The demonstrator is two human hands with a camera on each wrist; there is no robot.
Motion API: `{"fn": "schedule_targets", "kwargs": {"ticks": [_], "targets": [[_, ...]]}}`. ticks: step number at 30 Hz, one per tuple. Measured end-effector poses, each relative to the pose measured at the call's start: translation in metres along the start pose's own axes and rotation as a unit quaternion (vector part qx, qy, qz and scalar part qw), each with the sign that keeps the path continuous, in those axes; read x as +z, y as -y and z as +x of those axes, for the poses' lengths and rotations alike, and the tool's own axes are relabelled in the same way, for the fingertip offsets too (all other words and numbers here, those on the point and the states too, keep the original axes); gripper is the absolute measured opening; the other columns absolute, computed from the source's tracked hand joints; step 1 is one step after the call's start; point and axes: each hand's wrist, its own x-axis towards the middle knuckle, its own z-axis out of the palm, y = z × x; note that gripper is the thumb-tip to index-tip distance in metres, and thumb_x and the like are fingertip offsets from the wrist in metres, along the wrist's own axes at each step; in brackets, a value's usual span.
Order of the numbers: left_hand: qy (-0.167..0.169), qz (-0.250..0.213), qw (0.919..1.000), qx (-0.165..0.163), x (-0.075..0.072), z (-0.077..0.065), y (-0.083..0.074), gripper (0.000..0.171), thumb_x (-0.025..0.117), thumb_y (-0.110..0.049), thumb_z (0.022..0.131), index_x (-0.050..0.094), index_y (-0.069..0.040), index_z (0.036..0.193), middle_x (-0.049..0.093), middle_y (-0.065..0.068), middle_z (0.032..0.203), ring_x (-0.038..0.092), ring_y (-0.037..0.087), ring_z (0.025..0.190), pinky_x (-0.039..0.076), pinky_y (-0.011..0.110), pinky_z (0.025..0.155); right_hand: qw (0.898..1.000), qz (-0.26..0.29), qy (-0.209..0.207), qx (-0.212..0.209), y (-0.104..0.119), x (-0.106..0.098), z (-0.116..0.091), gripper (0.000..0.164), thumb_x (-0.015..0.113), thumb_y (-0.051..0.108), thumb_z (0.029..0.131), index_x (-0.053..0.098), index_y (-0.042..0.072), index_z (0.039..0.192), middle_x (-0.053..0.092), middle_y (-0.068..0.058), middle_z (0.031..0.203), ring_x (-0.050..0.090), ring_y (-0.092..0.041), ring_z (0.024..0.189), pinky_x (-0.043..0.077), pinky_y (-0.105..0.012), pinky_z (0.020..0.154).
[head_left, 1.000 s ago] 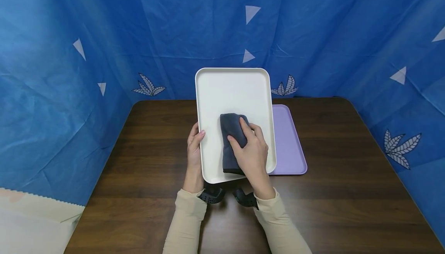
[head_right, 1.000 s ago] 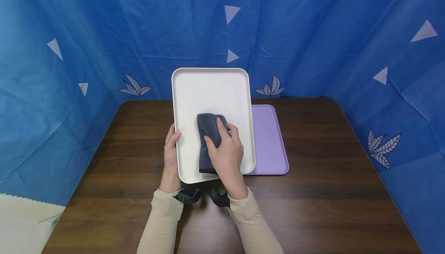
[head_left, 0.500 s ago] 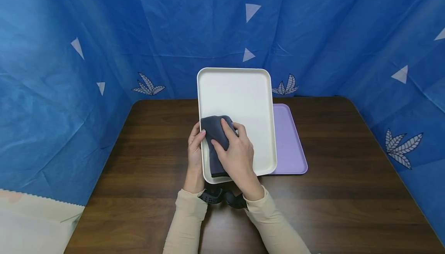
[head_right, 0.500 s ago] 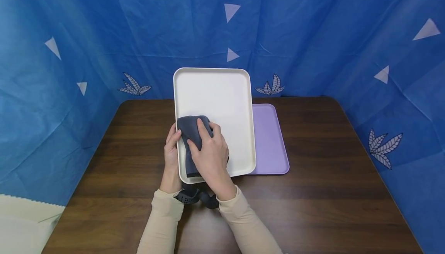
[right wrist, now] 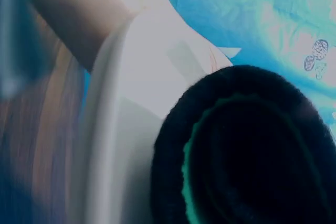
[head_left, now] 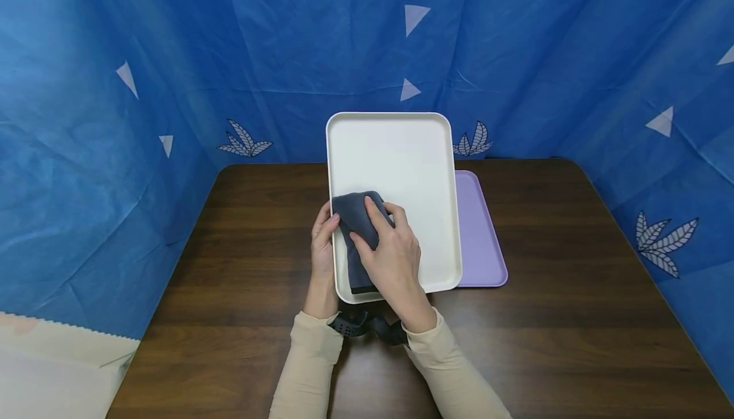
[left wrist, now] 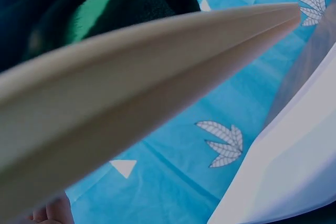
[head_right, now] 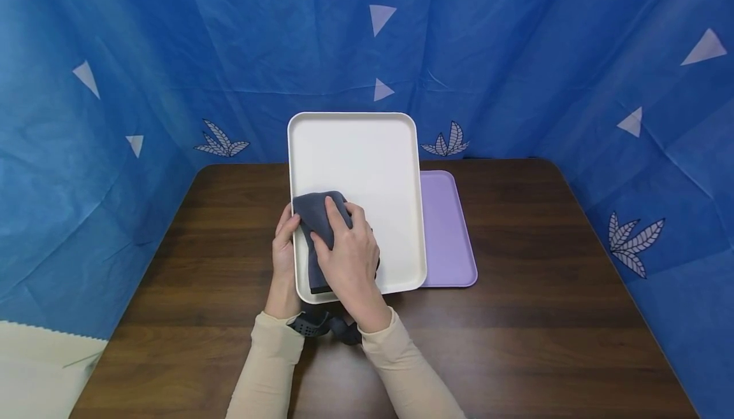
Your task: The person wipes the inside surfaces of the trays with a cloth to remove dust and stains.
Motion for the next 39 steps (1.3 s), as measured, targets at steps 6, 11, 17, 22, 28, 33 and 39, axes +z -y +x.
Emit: {"fn": "schedule_targets", "kwargs": {"ticks": [6, 11, 17, 22, 28, 33, 39], "targets": [[-0.004, -0.001, 1.0000, -0.002, 0.001, 0.000, -0.001, 0.040, 0.034, -0.001, 0.098, 0.067, -0.019, 0.112, 0.069, -0.002, 0.105, 0.066, 0.008, 0.094, 0.054, 0.021, 0.083, 1.000, -0.002, -0.007, 0.017, -0.008, -0.007, 0.000, 0.062, 0.084, 0.021, 0.077, 0.060, 0.010, 0.134, 0.058, -0.022, 0.124, 0.067, -0.037, 0.094, 0.056, -0.047, 0.072], [-0.001, 0.010, 0.9999, 0.002, -0.001, 0.000, -0.001, 0.040, 0.033, -0.001, 0.098, 0.066, -0.019, 0.113, 0.070, -0.002, 0.102, 0.069, 0.008, 0.089, 0.056, 0.020, 0.077, 0.999, -0.003, -0.009, 0.048, -0.021, -0.015, -0.001, 0.063, 0.083, 0.021, 0.078, 0.059, 0.011, 0.135, 0.058, -0.021, 0.125, 0.067, -0.040, 0.093, 0.055, -0.050, 0.074], [-0.002, 0.011, 0.9999, 0.006, -0.004, 0.000, -0.001, 0.039, 0.034, -0.001, 0.099, 0.066, -0.018, 0.114, 0.070, -0.002, 0.101, 0.070, 0.009, 0.087, 0.057, 0.021, 0.075, 0.996, 0.002, -0.011, 0.090, -0.038, -0.027, -0.001, 0.062, 0.081, 0.021, 0.080, 0.057, 0.011, 0.137, 0.057, -0.021, 0.127, 0.063, -0.040, 0.103, 0.052, -0.052, 0.081], [-0.003, 0.000, 1.0000, 0.009, -0.005, 0.001, -0.003, 0.038, 0.035, -0.002, 0.099, 0.066, -0.017, 0.114, 0.071, -0.001, 0.100, 0.071, 0.010, 0.085, 0.057, 0.022, 0.074, 0.992, -0.004, -0.008, 0.123, -0.053, -0.036, -0.002, 0.063, 0.079, 0.024, 0.082, 0.055, 0.010, 0.139, 0.055, -0.023, 0.129, 0.060, -0.040, 0.110, 0.050, -0.054, 0.084], [-0.006, -0.019, 0.9998, 0.005, -0.005, 0.000, -0.006, 0.039, 0.032, -0.001, 0.100, 0.066, -0.015, 0.113, 0.073, 0.001, 0.098, 0.072, 0.011, 0.084, 0.058, 0.023, 0.072, 0.989, -0.005, -0.011, 0.148, -0.065, -0.044, -0.004, 0.063, 0.078, 0.026, 0.083, 0.055, 0.008, 0.139, 0.055, -0.025, 0.130, 0.058, -0.042, 0.112, 0.049, -0.056, 0.087], [-0.005, -0.026, 0.9996, -0.001, -0.005, 0.000, -0.005, 0.039, 0.031, 0.000, 0.100, 0.065, -0.014, 0.113, 0.073, 0.001, 0.099, 0.072, 0.012, 0.085, 0.058, 0.023, 0.073, 0.987, 0.002, -0.012, 0.158, -0.069, -0.045, -0.006, 0.062, 0.077, 0.027, 0.084, 0.055, 0.008, 0.139, 0.054, -0.026, 0.130, 0.057, -0.044, 0.113, 0.048, -0.059, 0.088], [0.004, -0.022, 0.9997, -0.002, -0.005, -0.001, -0.003, 0.039, 0.030, -0.001, 0.100, 0.064, -0.014, 0.116, 0.073, 0.002, 0.100, 0.072, 0.013, 0.087, 0.058, 0.024, 0.074, 0.985, 0.008, -0.022, 0.169, -0.067, -0.043, -0.007, 0.061, 0.076, 0.027, 0.084, 0.055, 0.009, 0.139, 0.055, -0.025, 0.129, 0.057, -0.043, 0.113, 0.046, -0.059, 0.088]]}}
